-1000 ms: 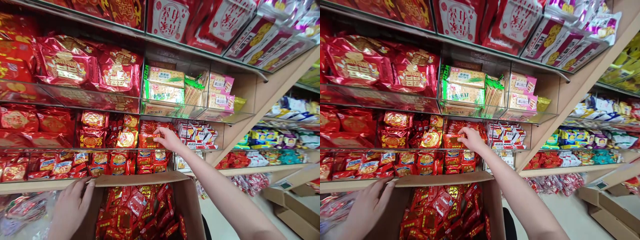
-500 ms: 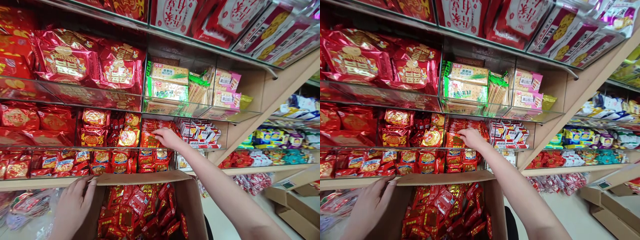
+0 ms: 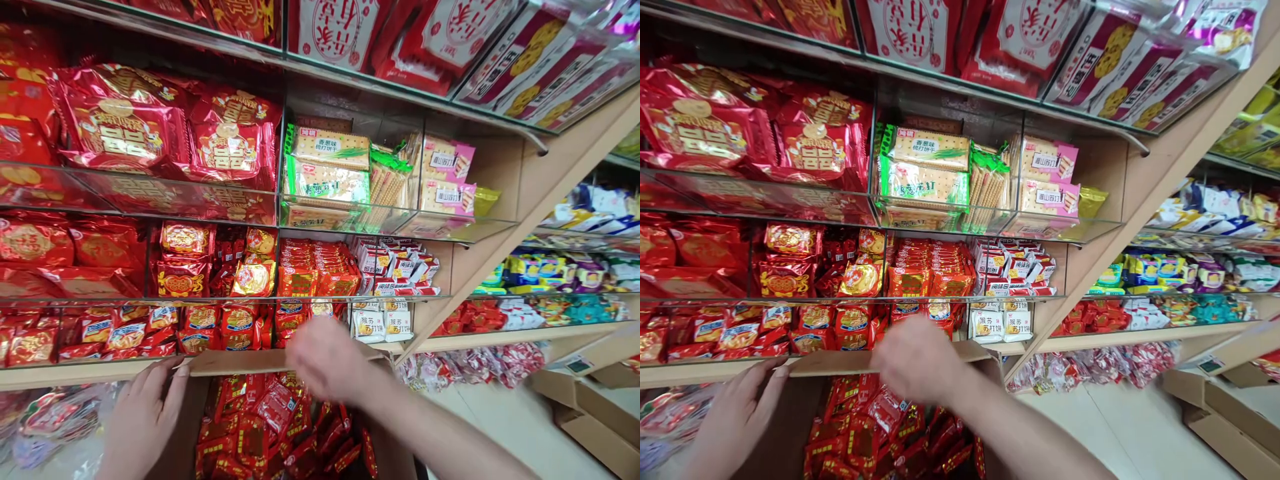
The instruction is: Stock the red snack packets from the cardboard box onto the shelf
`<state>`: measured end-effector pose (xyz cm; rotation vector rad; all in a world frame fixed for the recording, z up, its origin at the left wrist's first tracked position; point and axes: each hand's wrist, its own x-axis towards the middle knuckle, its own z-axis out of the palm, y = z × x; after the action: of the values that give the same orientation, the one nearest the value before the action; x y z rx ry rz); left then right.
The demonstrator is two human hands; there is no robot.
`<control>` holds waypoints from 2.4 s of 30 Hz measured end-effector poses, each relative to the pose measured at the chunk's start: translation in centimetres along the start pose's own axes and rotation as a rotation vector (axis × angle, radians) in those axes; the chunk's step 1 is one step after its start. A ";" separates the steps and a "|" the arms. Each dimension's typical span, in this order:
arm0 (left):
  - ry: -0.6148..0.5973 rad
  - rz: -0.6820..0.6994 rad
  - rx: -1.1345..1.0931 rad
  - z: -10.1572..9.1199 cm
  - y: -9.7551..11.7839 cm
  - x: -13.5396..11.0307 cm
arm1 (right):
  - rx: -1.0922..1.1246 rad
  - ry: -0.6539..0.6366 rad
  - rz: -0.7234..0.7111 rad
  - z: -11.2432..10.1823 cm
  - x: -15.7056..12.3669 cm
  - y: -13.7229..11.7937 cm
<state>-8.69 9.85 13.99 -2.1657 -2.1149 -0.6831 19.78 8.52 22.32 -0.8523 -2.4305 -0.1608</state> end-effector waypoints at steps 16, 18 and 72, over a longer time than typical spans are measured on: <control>0.023 0.021 0.027 0.2 -0.2 0.1 | 0.218 -0.217 0.864 20.6 -7.8 -5.8; 0.016 0.015 0.027 0.1 -0.1 0.1 | 0.209 -0.253 0.900 20.6 -7.8 -6.4; -0.257 -0.316 -1.095 -2.4 15.6 -3.6 | 0.385 0.785 0.774 2.1 -4.6 -3.5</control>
<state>5.65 4.63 19.20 -2.3870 -2.5901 -2.0945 19.66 3.79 18.31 -1.1900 -1.2454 0.2235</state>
